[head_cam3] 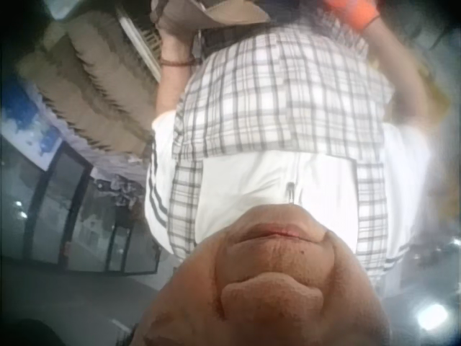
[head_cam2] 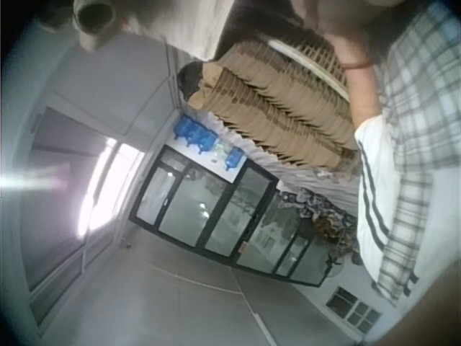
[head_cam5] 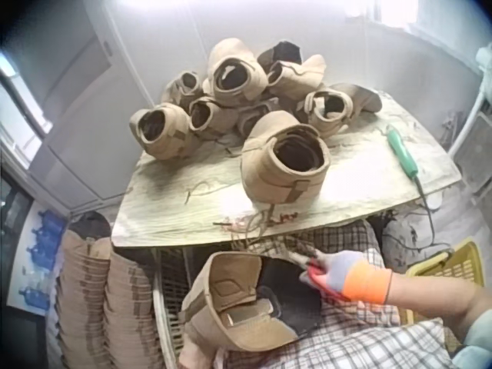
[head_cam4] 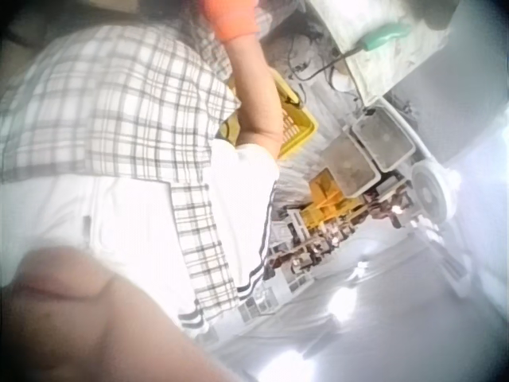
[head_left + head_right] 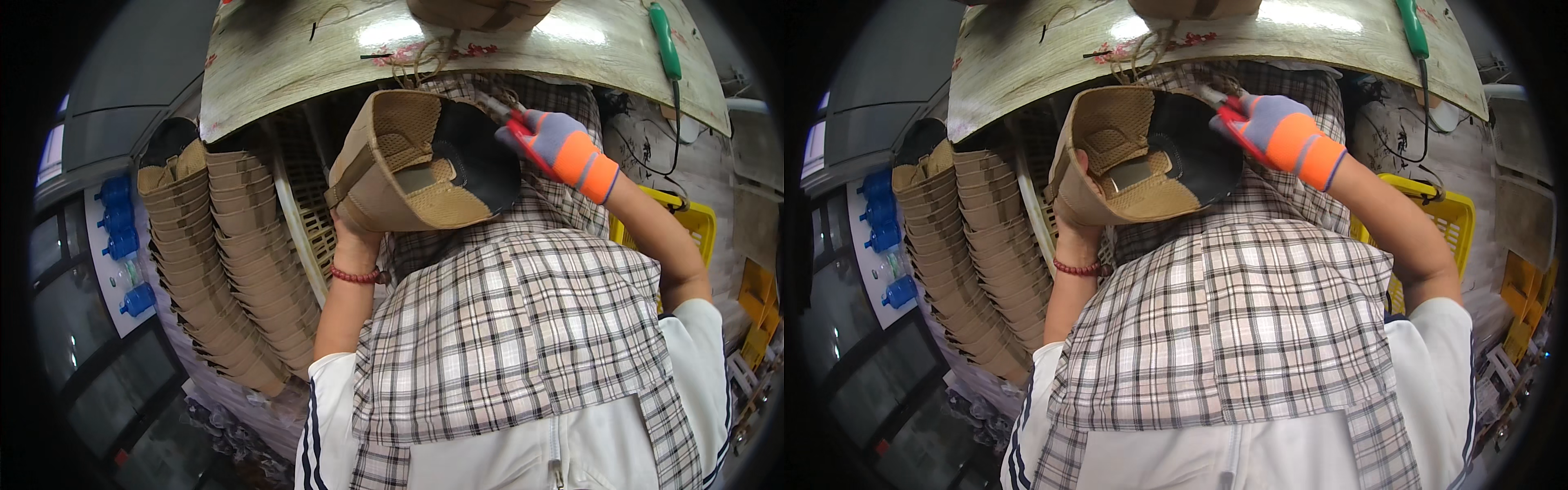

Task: The person uses a rotary tool to grind the edges of several beige shoe uppers, then switches to scissors to trim the interior lining. Finished pieces are placed on the table while new ones are picked from a stack.

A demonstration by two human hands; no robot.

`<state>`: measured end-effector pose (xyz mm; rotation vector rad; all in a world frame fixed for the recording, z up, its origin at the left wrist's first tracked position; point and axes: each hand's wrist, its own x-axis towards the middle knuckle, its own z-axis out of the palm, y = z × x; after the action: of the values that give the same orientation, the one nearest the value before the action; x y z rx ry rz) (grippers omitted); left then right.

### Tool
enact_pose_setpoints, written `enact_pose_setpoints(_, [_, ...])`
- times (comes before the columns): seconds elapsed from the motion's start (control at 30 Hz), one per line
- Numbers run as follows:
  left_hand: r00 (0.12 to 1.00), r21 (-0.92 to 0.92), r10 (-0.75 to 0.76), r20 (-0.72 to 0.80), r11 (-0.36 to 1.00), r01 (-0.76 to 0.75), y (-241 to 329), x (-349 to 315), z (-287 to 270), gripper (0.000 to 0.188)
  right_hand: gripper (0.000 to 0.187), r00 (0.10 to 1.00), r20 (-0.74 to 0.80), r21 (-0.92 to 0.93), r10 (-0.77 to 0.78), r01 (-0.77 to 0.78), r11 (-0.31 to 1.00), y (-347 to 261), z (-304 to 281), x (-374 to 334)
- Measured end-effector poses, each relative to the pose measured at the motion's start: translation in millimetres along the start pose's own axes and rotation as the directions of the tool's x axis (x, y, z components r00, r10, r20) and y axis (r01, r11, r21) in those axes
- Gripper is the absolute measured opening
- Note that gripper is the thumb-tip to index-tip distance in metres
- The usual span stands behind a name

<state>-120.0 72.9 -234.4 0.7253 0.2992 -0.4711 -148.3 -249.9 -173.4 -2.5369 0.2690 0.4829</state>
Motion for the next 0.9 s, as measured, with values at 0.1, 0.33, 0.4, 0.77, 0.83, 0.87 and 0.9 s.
enact_pose_setpoints(0.1, [0.998, -0.031, 0.045, 0.034, 0.999, -0.044, 3, -4, 9, 0.045, 0.046, 0.992, -0.022, -0.044, -0.122, 0.121, 0.992, 6, 18, -12])
enact_pose_setpoints(0.33, [0.997, 0.073, 0.071, -0.035, 0.995, -0.069, 4, -6, 29, 0.04, 0.038, 0.866, -0.142, -0.375, -0.48, 0.402, 0.835, -15, 2, -17])
enact_pose_setpoints(0.4, [0.996, 0.104, 0.089, -0.004, 0.991, -0.088, 4, -5, 26, 0.04, 0.038, 0.844, -0.122, -0.429, -0.522, 0.43, 0.795, -21, 0, -16])
enact_pose_setpoints(0.77, [0.999, -0.044, 0.015, -0.051, 0.999, -0.018, 4, -11, 28, 0.042, 0.036, 0.824, -0.137, -0.57, -0.55, 0.388, 0.724, -19, 2, -18])
enact_pose_setpoints(0.83, [0.998, -0.045, -0.008, -0.066, 0.999, 0.005, 1, -6, 20, 0.043, 0.035, 0.823, -0.137, -0.59, -0.551, 0.379, 0.713, -21, 1, -20])
enact_pose_setpoints(0.87, [0.997, -0.043, -0.012, -0.079, 0.999, 0.008, 1, -7, 19, 0.043, 0.034, 0.814, -0.144, -0.586, -0.562, 0.388, 0.711, -21, 1, -19])
enact_pose_setpoints(0.9, [0.996, -0.041, -0.015, -0.092, 0.999, 0.012, 0, -8, 19, 0.044, 0.034, 0.805, -0.15, -0.583, -0.573, 0.396, 0.709, -21, 1, -18])
